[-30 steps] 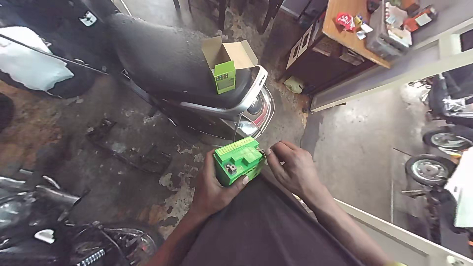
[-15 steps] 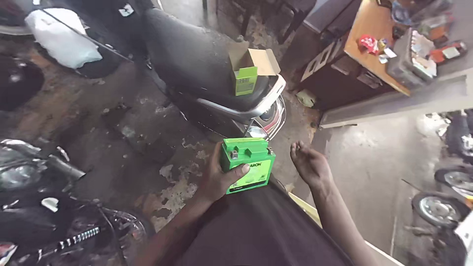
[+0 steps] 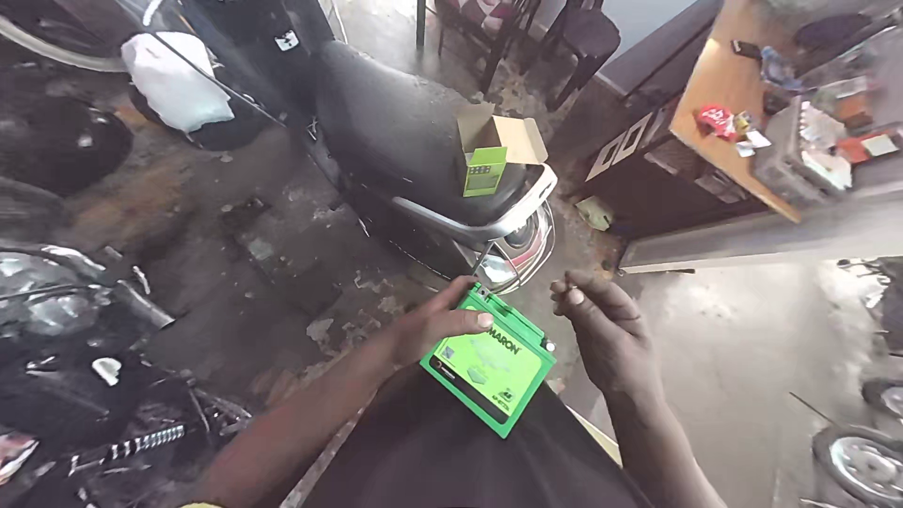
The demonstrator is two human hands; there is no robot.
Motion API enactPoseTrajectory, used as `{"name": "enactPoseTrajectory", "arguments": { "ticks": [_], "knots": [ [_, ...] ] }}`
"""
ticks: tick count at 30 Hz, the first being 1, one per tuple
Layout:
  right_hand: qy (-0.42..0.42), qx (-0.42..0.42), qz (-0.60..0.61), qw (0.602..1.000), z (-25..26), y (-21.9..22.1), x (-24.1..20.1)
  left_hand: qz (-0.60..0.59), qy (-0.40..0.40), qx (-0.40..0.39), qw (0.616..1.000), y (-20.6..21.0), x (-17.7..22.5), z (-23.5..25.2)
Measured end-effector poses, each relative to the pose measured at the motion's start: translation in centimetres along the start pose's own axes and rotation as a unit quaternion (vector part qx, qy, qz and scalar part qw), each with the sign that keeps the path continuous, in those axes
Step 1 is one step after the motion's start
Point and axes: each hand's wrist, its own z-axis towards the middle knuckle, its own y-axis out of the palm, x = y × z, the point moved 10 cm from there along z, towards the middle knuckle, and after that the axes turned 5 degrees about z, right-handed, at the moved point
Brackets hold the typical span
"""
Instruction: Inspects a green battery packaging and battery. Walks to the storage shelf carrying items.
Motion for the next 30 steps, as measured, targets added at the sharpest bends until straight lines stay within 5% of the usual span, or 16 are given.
{"name": "enactPoseTrajectory", "arguments": {
  "ticks": [9, 20, 30],
  "knots": [
    [-0.169, -0.314, -0.26, 0.897, 1.7, 8.2, -2.5, 0.056, 0.004, -0.065, 0.996, 2.6, 0.3, 1.1],
    [-0.257, -0.361, -0.384, 0.81, 0.6, 8.1, -3.2, 0.042, -0.035, -0.112, 0.992, 3.1, -1.2, 2.3],
    [-0.126, -0.363, -0.207, 0.9, 3.8, 3.0, -0.9, 0.056, -0.062, -0.136, 0.987, 4.3, -0.2, 6.0]
  ]
}}
